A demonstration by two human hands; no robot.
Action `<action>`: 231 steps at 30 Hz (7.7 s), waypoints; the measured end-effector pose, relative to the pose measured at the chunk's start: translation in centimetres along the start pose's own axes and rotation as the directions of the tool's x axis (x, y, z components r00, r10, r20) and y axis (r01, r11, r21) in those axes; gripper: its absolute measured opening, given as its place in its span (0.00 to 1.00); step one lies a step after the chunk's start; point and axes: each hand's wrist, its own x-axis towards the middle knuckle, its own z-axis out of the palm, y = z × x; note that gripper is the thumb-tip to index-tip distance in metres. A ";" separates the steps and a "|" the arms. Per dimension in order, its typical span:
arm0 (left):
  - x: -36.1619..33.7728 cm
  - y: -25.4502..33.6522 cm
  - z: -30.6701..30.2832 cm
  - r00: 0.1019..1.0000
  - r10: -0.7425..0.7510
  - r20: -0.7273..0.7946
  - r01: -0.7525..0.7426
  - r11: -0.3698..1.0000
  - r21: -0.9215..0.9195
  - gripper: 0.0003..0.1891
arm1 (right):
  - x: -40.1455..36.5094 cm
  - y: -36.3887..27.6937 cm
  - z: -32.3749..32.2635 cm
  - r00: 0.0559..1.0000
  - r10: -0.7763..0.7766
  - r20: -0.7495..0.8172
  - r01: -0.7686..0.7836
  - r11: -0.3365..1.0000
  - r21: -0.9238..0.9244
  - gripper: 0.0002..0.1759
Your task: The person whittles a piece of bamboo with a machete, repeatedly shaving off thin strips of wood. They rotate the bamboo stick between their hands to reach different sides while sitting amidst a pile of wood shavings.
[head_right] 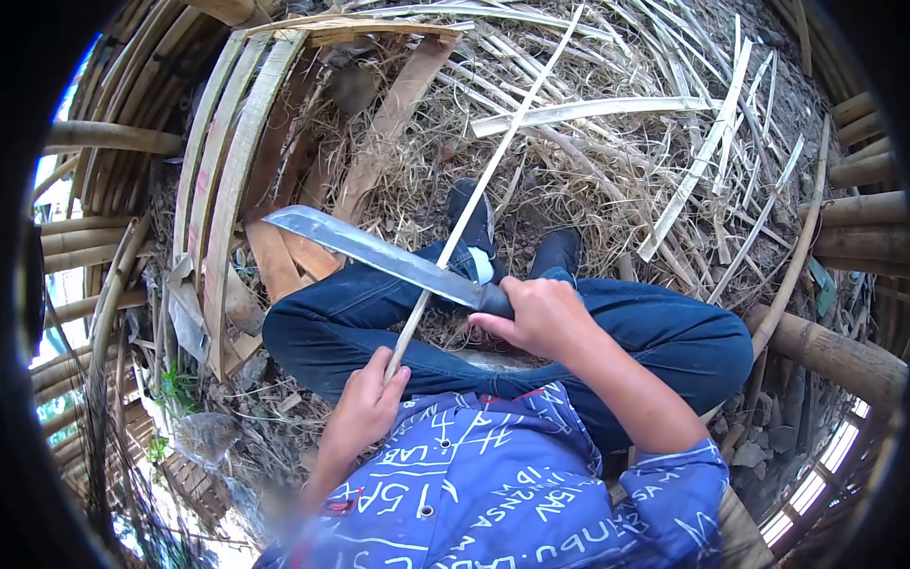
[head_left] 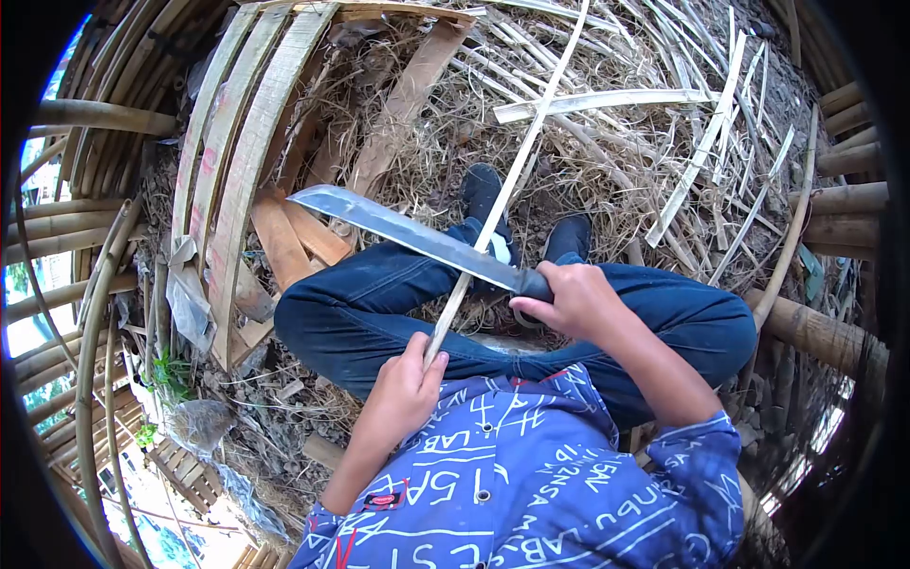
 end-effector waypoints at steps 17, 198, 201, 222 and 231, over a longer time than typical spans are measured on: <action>-3.1 -1.5 -2.0 0.998 -0.059 0.033 0.062 0.994 -0.088 0.09 | 4.8 13.3 -4.7 0.939 0.291 -0.184 -0.301 0.953 -0.029 0.31; -11.8 -29.4 -2.4 0.930 0.164 -0.330 0.052 0.828 0.559 0.04 | -7.0 30.2 -25.6 0.486 0.556 -0.674 -0.788 0.613 -0.063 0.40; -12.3 -26.7 -1.6 0.941 0.016 -0.338 0.141 0.890 0.434 0.04 | -9.6 31.3 -24.1 0.421 0.512 -0.749 -0.697 0.711 0.095 0.39; -5.0 -17.7 -2.9 0.959 -0.043 -0.280 0.132 0.943 0.305 0.11 | 0.4 21.2 -17.7 0.657 0.384 -0.649 -0.549 0.834 -0.062 0.34; -4.7 -18.4 -2.9 0.961 -0.055 -0.270 0.156 0.917 0.368 0.11 | 1.7 19.3 -16.3 0.825 0.333 -0.456 -0.471 0.852 -0.230 0.33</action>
